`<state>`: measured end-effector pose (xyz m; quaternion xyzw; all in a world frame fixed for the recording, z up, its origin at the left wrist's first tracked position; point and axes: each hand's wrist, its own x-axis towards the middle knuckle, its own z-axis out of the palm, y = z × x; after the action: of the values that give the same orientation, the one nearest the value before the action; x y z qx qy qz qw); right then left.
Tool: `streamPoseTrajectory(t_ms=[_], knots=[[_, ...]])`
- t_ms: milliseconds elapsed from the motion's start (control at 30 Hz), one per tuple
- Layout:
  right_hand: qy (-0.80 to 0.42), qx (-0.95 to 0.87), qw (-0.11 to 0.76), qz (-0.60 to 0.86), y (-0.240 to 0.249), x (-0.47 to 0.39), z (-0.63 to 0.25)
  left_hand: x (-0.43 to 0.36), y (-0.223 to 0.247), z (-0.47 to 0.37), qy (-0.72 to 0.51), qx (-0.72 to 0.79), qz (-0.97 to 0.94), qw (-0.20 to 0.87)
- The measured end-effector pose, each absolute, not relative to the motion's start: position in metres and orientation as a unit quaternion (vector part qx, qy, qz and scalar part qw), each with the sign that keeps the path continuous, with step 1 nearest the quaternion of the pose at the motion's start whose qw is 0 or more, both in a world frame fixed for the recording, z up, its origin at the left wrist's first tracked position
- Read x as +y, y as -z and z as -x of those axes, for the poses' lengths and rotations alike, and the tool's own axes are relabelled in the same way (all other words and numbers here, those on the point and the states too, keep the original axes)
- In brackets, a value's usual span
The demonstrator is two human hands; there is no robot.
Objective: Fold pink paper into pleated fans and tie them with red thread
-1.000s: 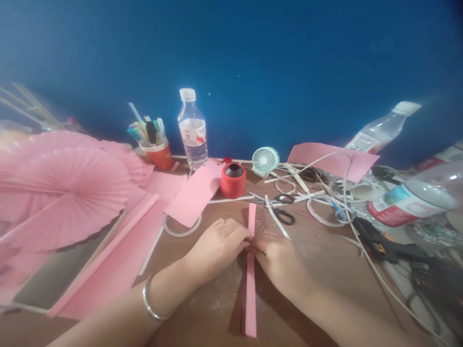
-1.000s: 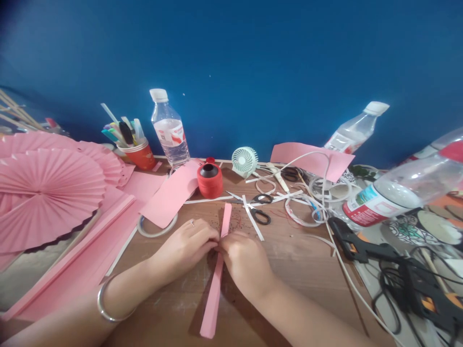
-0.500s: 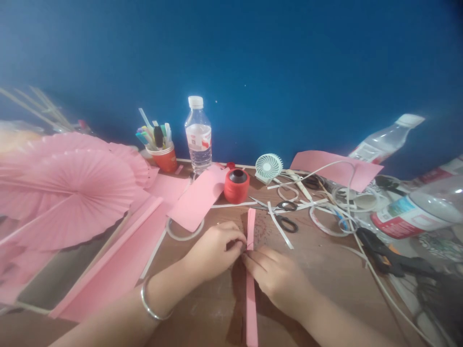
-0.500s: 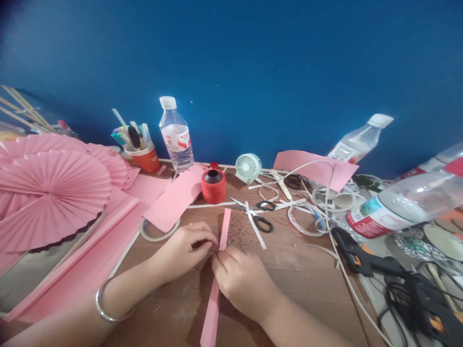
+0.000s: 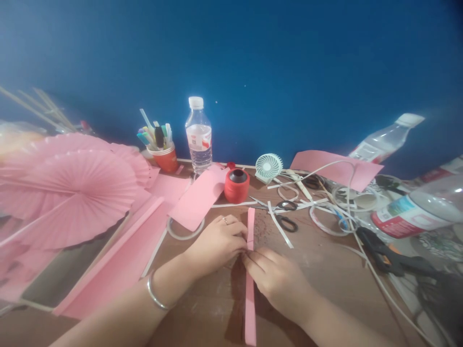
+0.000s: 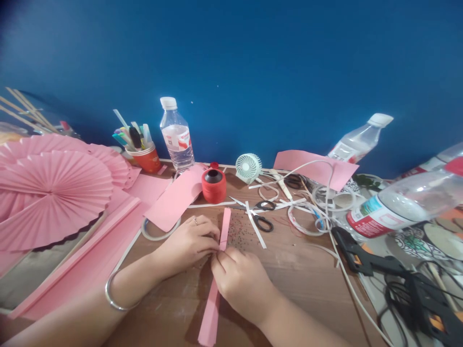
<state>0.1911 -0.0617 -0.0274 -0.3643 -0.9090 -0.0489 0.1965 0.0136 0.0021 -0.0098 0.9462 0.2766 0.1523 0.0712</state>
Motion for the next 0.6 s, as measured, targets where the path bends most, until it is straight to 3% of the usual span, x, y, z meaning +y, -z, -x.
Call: streamPoseTrajectory(t_ms=[233, 433, 600], knots=[[0.039, -0.909, 0.187, 0.371, 0.03, -0.061, -0.191, -0.003, -0.002, -0.017, -0.093, 0.281, -0.955, 0.024], [0.039, -0.914, 0.194, 0.355, 0.029, -0.058, -0.193, 0.0, -0.046, -0.001, -0.058, 0.298, -0.948, 0.096], [0.039, -0.911, 0.179, 0.371, 0.029, -0.057, -0.192, 0.01, -0.082, 0.031, -0.073, 0.337, -0.938, 0.04]])
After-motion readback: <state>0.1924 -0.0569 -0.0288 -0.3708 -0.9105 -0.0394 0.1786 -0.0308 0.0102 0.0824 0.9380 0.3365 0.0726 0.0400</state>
